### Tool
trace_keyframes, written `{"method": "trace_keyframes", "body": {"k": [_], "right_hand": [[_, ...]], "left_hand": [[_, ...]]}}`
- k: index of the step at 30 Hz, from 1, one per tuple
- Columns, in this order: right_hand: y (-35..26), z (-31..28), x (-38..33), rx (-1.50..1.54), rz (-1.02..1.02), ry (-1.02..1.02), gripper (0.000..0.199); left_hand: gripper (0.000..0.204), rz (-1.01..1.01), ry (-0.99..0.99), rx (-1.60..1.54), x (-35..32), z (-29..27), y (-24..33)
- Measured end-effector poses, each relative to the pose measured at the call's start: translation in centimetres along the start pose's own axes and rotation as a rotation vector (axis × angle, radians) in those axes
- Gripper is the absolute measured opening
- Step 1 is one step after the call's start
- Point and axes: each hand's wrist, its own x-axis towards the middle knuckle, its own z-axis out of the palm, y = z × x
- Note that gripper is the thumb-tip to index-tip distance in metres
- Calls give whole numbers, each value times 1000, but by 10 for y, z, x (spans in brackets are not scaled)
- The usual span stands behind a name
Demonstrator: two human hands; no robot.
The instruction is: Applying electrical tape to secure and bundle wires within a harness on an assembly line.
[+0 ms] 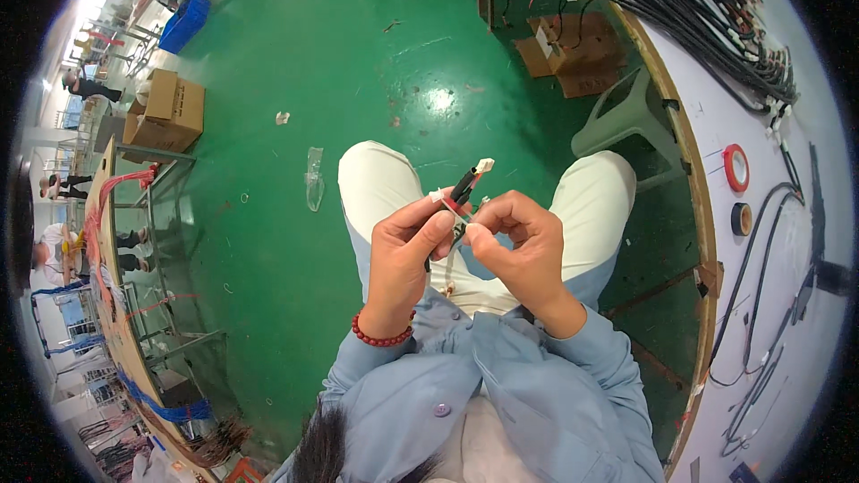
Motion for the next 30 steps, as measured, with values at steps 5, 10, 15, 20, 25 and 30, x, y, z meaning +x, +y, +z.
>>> {"method": "trace_keyframes", "body": {"k": [5,10,15,20,25,30], "right_hand": [[-1,4,0,-53,-28,23,4],[-5,8,-2,-103,-30,42,5],[-4,11,-4,-85,-34,57,7],[-8,16,3,-25,-13,99,11],[-2,7,-3,-169,-47,43,14],[-37,-28,-1,-172,-171,326,16]], "left_hand": [[29,-2,1,-3,0,-1,1],[29,28,16,30,-3,0,0],[28,92,16,83,-4,1,-6],[27,180,20,231,-8,2,-11],[25,242,-3,291,-6,-6,-14],[26,-51,-138,246,-7,-14,-1]]}}
